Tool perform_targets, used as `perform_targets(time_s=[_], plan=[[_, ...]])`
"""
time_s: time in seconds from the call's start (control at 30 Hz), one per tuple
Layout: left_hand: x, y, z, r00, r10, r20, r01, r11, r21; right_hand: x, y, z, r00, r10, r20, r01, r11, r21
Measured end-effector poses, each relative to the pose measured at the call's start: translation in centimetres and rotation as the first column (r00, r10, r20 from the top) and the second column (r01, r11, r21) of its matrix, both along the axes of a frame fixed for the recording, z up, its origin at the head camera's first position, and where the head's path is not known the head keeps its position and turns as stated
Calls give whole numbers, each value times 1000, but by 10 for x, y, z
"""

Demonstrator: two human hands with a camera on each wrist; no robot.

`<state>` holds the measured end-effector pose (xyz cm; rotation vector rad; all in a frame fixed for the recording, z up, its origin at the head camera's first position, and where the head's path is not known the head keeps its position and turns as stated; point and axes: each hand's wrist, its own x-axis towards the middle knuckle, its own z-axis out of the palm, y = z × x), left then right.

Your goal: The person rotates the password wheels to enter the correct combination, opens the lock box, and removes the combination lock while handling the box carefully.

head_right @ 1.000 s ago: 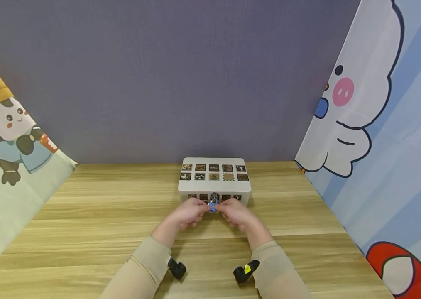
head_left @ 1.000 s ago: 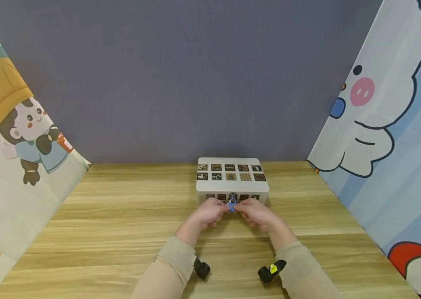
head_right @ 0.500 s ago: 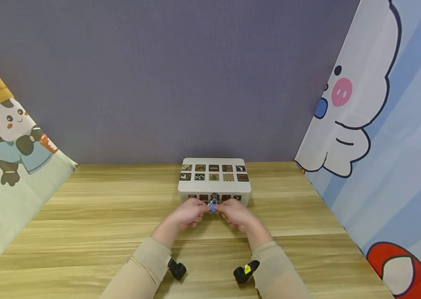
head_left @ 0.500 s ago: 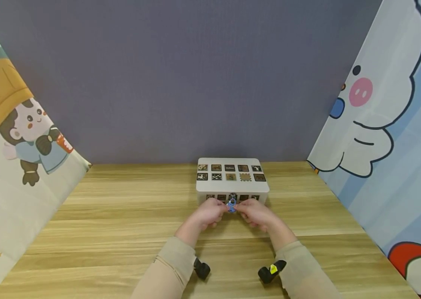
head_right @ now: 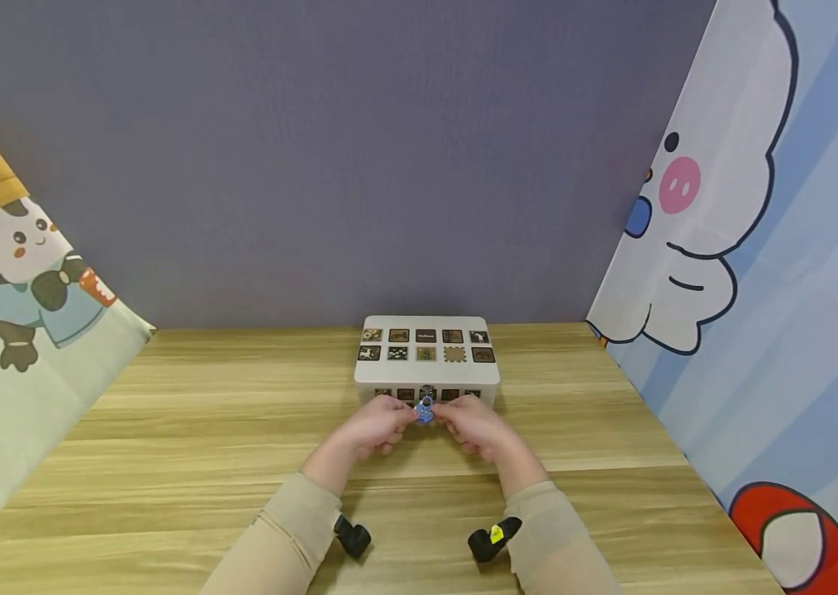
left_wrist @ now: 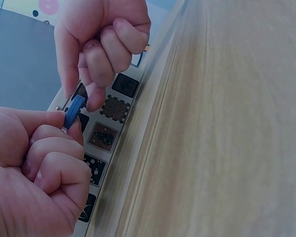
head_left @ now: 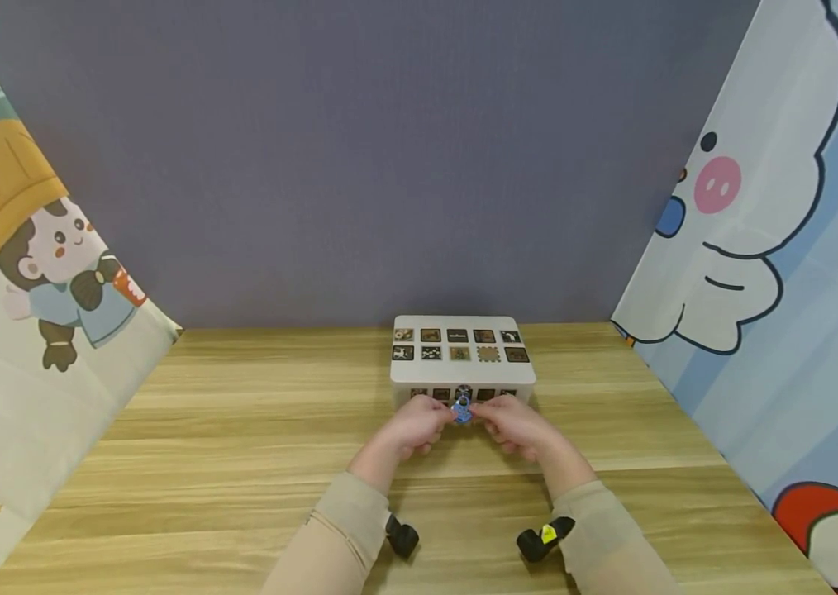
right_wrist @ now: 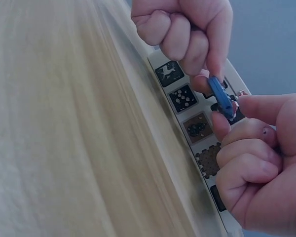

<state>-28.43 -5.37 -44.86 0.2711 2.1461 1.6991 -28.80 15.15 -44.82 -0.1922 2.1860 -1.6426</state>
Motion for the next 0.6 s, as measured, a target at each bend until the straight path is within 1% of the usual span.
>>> perform_targets(time_s=[0.17, 0.37, 0.6], plan=[[0, 0, -1, 1000, 0, -9, 0, 1000, -3, -1, 6, 2, 1000, -13, 8, 13, 1000, -17], [0, 0, 0, 1000, 4, -2, -4, 1000, -3, -2, 12, 6, 999, -43, 27, 44, 998, -44], [-2, 0, -2, 1000, -5, 1, 5, 1000, -9, -2, 19, 11, 998, -51, 22, 51, 998, -24]])
